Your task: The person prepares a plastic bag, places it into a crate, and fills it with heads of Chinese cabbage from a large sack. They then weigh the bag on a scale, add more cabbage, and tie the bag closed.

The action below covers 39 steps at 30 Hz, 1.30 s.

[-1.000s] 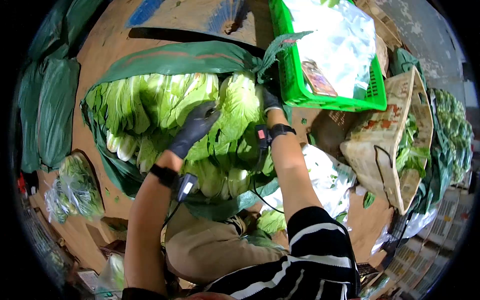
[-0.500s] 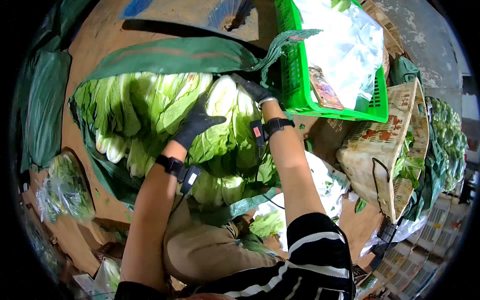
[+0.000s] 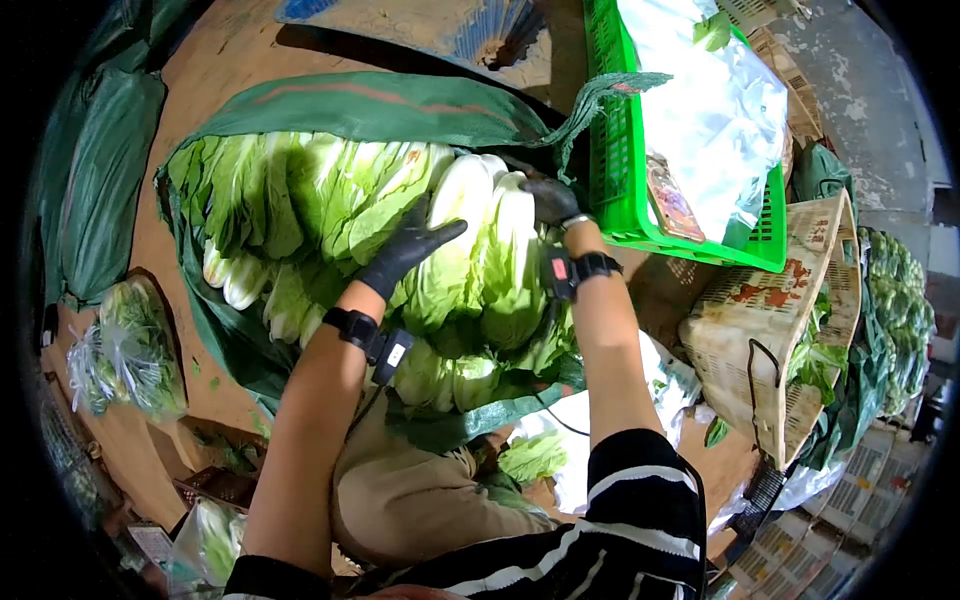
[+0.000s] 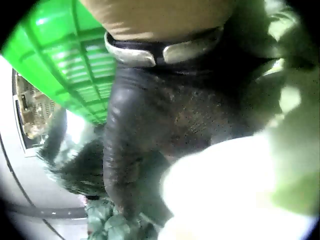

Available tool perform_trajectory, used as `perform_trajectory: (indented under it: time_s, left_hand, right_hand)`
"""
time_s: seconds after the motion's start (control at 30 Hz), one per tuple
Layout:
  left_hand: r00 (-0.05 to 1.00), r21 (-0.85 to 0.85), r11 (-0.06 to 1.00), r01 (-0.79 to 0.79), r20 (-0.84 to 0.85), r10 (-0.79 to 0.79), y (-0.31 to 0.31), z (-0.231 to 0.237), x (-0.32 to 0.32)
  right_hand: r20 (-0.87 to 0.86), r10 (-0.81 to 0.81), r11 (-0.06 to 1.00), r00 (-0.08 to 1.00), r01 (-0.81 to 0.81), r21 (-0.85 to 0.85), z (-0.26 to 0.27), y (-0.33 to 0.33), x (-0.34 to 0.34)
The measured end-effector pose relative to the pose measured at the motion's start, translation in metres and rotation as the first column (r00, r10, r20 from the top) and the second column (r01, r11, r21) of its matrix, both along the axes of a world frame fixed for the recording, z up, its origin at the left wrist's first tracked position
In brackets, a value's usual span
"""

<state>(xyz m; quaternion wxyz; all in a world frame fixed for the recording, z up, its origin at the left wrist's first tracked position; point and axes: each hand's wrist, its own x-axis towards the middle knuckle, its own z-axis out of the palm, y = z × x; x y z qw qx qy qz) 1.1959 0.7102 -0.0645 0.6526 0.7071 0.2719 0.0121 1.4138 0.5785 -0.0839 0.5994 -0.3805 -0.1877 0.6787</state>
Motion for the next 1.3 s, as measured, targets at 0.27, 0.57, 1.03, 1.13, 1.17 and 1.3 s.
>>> perform_trajectory:
  time_s: [0.27,0.57,1.03,1.13,1.17,1.3]
  left_hand:
    - [0.972,-0.137,0.99,-0.012,0.231,0.044,0.003,-0.008,-0.009]
    - [0.929,0.012,0.999,0.053,0.367,-0.053,-0.002,0.109,-0.072]
    - [0.276,-0.651,0.657,-0.379,0.598,0.752,-0.146,0.296,-0.392]
    - [0.068,-0.789,0.531,-0.309,0.539,0.84,-0.2,0.255,-0.44]
    - [0.014,-0.814,0.503,-0.289,0.522,0.853,-0.217,0.243,-0.453]
    - [-0.127,-0.889,0.423,-0.177,0.447,0.886,-0.28,0.21,-0.488]
  right_hand:
    - [0.411,-0.293,0.953,0.863,0.226,0.204,-0.003,0.008,-0.051]
    - [0.476,-0.421,0.906,0.772,0.338,0.254,0.103,-0.022,-0.116]
    - [0.651,0.21,0.482,0.729,-0.657,0.58,0.444,0.04,-0.399]
    - [0.897,0.184,0.564,0.401,-0.791,0.238,0.42,0.018,-0.479]
    - [0.963,0.033,0.514,0.268,-0.831,0.213,0.427,-0.003,-0.502]
    - [0.929,-0.329,0.34,-0.169,-0.939,-0.051,0.437,-0.074,-0.567]
